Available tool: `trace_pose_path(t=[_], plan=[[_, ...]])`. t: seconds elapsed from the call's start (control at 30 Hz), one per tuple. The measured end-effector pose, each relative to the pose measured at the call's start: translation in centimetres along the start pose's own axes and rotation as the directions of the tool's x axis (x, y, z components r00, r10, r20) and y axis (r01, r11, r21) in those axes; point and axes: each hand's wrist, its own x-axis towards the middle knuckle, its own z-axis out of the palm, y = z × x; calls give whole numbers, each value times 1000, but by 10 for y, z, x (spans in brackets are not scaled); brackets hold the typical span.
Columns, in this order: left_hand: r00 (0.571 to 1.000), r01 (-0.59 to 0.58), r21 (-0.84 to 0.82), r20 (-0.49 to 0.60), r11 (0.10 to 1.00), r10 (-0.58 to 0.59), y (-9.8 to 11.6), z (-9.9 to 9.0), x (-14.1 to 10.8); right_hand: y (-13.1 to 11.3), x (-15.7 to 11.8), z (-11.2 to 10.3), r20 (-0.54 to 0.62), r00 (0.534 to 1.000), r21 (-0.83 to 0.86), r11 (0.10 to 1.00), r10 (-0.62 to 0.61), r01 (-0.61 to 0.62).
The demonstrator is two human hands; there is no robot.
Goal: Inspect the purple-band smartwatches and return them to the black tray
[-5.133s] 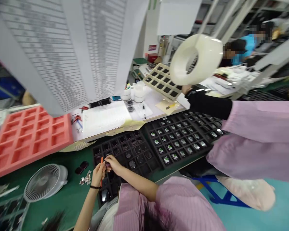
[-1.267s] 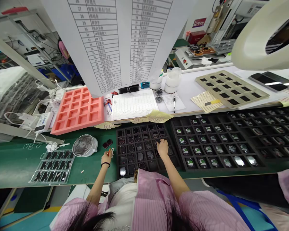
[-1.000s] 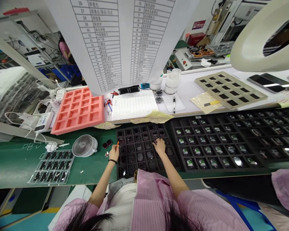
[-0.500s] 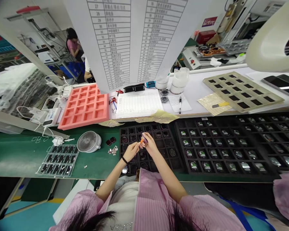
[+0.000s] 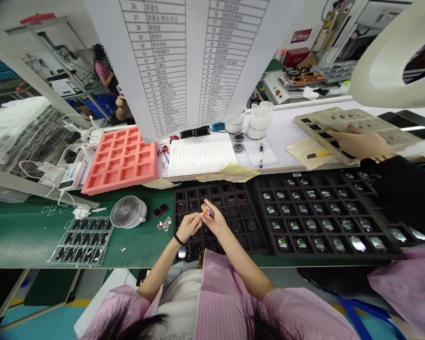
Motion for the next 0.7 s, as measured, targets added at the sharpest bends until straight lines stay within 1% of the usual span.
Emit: trace_pose_path(t=[0.13,0.23,0.33,0.4,0.47,0.53,0.6,0.63,0.67,0.7], plan=[[999,25,-16,-20,1000,-25,-7,-1,-3,10,2,-2,-35,999,5,1000,-12,12],[993,68,-41,-91,997,-71,-10,-1,-1,15,5,-6,-61,997,-42,999,-37,35],[980,102,-84,-165,991,-115,-10,2,5,22,4,-9,-89,993,-143,988,-71,58],[975,112,-79,-183,991,-125,-10,4,10,27,2,-11,-114,989,-240,969,-94,65],[972,119,-53,-195,991,-127,-13,2,14,30,4,-18,-149,980,-353,933,-128,69],[963,135,-1,-234,991,-132,-22,-8,16,24,8,-33,-201,961,-474,877,-190,75],[935,187,139,-328,972,-133,-35,-28,14,10,14,-57,-263,924,-597,799,-279,71],[909,243,258,-397,935,-127,-42,-42,12,0,16,-72,-293,899,-658,751,-327,59],[872,326,390,-476,861,-115,-49,-57,10,-10,17,-88,-314,876,-714,699,-366,37],[853,366,427,-510,827,-114,-55,-72,6,-20,17,-104,-329,855,-764,645,-400,8]])
